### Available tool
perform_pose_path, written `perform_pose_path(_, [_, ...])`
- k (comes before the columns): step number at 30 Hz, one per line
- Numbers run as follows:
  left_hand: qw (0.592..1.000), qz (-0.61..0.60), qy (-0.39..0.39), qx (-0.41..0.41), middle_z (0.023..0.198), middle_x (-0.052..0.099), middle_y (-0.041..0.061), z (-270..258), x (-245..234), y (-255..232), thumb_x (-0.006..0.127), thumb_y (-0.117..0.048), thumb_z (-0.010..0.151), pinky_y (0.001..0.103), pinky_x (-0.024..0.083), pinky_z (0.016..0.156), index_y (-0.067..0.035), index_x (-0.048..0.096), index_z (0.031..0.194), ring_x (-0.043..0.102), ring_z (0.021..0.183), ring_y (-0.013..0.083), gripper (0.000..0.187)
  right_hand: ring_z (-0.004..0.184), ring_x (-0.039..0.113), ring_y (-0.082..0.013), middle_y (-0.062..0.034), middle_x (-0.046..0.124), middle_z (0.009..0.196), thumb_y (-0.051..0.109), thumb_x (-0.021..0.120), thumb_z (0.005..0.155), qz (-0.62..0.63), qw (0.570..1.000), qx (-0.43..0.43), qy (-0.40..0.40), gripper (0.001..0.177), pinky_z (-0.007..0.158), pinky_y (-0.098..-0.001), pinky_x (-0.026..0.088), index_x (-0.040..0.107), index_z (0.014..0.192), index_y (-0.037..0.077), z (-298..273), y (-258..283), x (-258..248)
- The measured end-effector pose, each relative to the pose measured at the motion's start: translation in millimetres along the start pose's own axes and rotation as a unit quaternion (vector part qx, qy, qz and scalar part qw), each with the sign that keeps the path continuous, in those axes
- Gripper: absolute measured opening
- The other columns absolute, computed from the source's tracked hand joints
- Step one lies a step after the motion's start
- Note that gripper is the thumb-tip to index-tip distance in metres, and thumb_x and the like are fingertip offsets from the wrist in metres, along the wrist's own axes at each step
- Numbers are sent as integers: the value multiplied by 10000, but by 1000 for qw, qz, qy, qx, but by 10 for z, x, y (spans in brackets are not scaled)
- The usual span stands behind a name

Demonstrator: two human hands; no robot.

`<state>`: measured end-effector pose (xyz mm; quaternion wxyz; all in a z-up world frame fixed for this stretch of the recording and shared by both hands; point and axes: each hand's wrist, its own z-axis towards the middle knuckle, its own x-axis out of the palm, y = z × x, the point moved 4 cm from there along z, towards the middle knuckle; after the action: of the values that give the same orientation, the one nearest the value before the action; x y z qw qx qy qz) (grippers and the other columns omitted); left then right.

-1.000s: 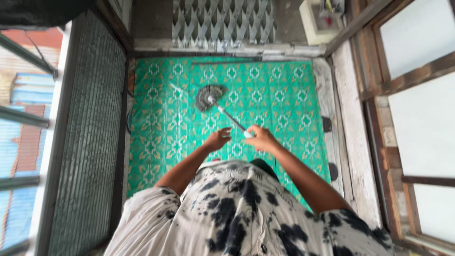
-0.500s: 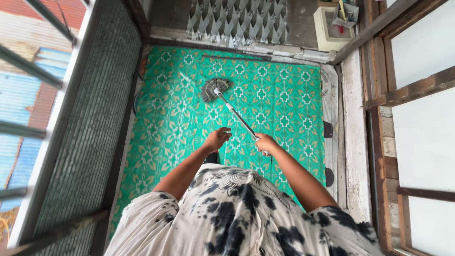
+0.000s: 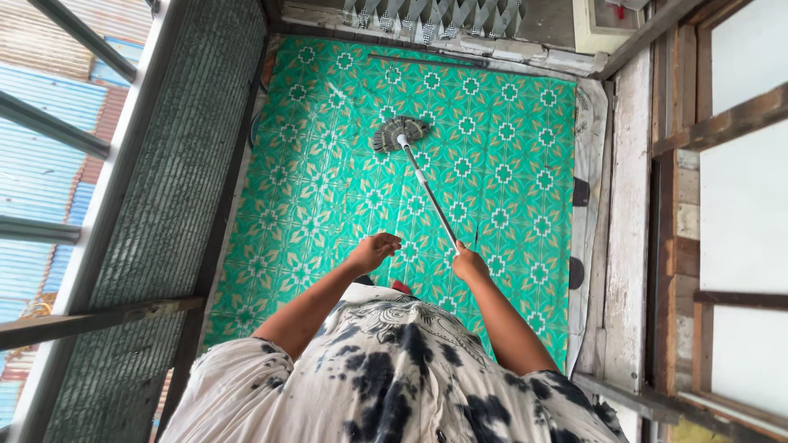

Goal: The person mops a patterned floor using a mop, moving it back and forth across the surface.

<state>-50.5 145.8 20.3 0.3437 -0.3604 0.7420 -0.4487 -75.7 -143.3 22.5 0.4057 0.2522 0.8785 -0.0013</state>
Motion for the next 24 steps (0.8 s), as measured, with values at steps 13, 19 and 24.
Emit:
perform_pose_path(13, [996,46,33,62,1178,764,86,-1182,263,291,573,-198,1006,339,584,898,-45,662,1288,746,1009,188,333,1139,726,-378,-193,720,1287,285,456,980,65,995,77,-6,640,973,-484,561,369,1612,332,-1579,-322,1052])
perform_pose_path(19, [987,-152,49,14,1176,758,129,-2381,470,945,576,-194,1014,349,579,928,18,651,1277,735,1046,222,345,1191,651,-407,-199,662,1323,333,492,978,34,996,66,-52,638,1008,-513,524,344,1598,309,-2544,-470,1943])
perform_pose_path(24, [973,-228,26,-14,1151,758,151,-3362,543,1280,619,-208,1010,362,584,915,53,658,1250,730,1050,219,357,1201,656,-410,-229,674,1302,341,508,999,35,994,92,-38,650,1038,-505,517,315,1619,311,-3360,-523,2617])
